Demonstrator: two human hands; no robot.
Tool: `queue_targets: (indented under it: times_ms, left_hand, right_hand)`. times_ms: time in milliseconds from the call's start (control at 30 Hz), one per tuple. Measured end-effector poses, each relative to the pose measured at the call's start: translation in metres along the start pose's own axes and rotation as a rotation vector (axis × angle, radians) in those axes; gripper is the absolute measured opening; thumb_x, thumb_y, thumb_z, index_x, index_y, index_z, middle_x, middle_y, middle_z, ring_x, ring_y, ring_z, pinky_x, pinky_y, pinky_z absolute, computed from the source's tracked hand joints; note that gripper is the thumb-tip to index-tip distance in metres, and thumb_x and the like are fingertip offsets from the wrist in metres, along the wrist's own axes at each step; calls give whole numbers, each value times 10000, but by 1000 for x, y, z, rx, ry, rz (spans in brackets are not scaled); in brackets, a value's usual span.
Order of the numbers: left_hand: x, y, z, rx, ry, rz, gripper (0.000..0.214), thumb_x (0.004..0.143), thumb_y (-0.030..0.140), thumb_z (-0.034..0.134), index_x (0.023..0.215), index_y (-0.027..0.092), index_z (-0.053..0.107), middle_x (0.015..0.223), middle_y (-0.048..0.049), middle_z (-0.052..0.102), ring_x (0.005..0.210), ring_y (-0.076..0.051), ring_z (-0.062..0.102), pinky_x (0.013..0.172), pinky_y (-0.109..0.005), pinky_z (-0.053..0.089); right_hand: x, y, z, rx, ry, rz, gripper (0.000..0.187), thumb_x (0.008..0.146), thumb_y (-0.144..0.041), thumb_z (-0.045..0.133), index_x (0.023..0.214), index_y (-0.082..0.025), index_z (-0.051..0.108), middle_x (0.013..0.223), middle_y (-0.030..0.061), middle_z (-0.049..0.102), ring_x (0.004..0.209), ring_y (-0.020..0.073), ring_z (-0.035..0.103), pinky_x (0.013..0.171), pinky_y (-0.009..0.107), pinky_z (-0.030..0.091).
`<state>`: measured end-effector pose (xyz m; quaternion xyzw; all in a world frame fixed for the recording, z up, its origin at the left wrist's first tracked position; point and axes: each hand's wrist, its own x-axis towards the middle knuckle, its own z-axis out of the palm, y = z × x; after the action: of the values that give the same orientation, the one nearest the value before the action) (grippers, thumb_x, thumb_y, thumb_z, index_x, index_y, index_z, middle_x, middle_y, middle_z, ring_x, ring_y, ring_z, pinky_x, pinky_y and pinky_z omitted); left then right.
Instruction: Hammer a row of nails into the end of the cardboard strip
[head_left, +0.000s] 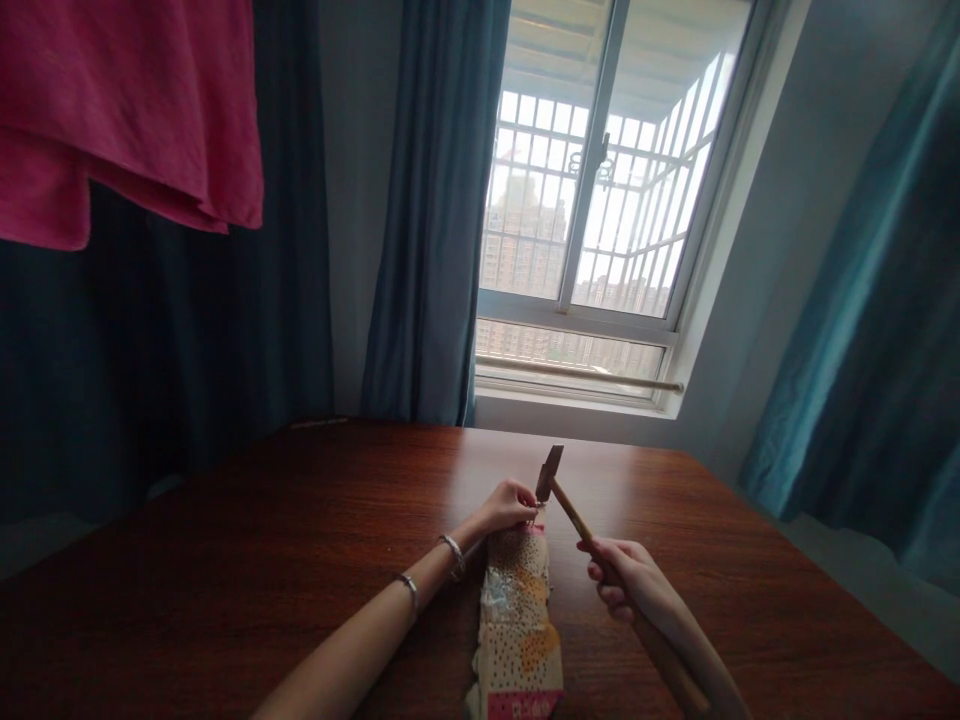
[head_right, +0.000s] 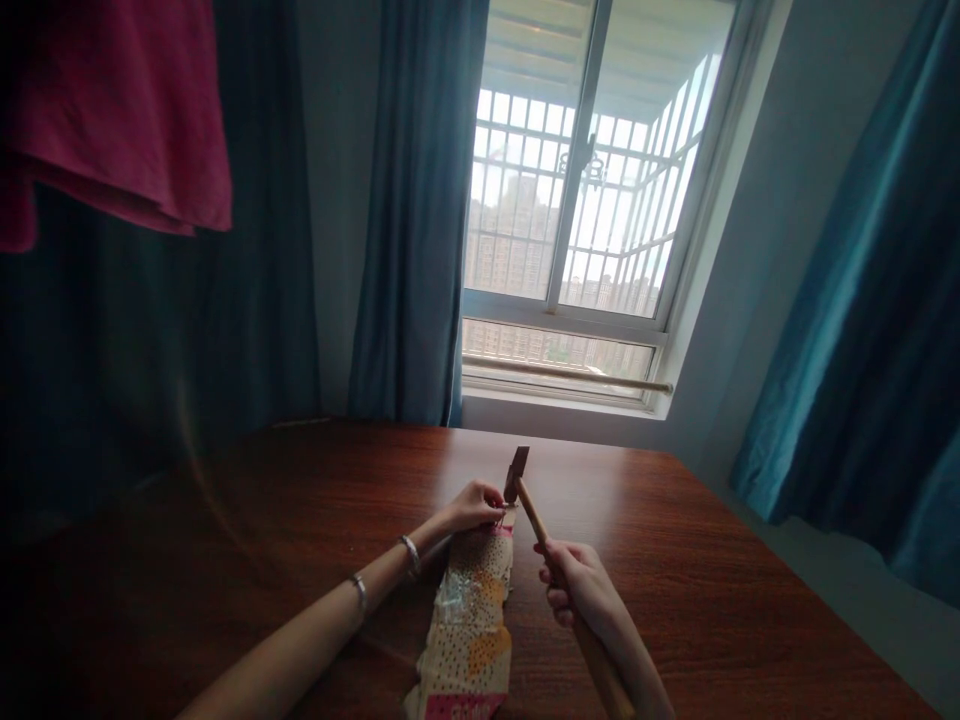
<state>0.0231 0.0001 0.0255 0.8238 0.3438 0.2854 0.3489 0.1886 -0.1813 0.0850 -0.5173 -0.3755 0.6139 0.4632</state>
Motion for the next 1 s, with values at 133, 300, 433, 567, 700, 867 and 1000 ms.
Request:
queue_targets:
  times_ms: [133,300,433,567,700,867,1000]
  left_hand:
    - [0,-1,1,-16,-8,-3,252,605,261,551,693,60,675,586,-17,599,523,-92,458,464,-179,273]
    - [1,-4,3,-33,-6,19,241,604,260,553,673,62,671,572,-15,594,511,-87,446,458,-178,269]
    - [2,-5,2,-39,-19,22,233,600,257,552,657,63,669,560,-11,587,502,-86,444,456,-178,266]
    - [1,-3,2,-33,-1,24,236,596,251,552,679,69,677,570,-10,594,516,-90,455,467,-180,277]
    - [0,-2,2,-48,-20,2,239,596,248,545,684,71,678,568,-9,596,510,-91,459,459,-181,272]
    - [0,-4,3,-41,-7,-3,236,588,248,550,682,73,677,581,-14,606,517,-93,469,467,-181,279]
    - [0,-3,2,-48,-33,-26,238,590,244,539,672,67,675,553,-11,589,495,-88,454,454,-178,273]
  right_hand:
    - [0,1,0,-9,-6,7,378,670,-447,607,864,-130,542,550,-47,443,332,11,315,291,132,182]
    - [1,1,-1,-1,-29,-9,381,679,-454,597,874,-130,545,552,-49,441,330,11,316,287,132,190]
    - [3,3,-2,-15,-25,-3,383,683,-445,595,893,-127,551,558,-44,452,328,16,335,288,135,194]
    - [4,4,-2,-11,-11,-18,380,687,-447,590,897,-132,550,552,-48,454,323,14,334,290,133,184]
    - [2,1,1,-37,3,-5,364,688,-437,589,880,-131,545,545,-48,455,318,16,342,291,131,183]
    - [1,1,3,-27,11,-11,372,683,-442,593,880,-130,541,543,-48,453,321,16,335,292,131,191]
    - [1,5,2,-10,2,3,384,679,-451,596,882,-130,542,547,-45,455,322,14,331,290,132,189]
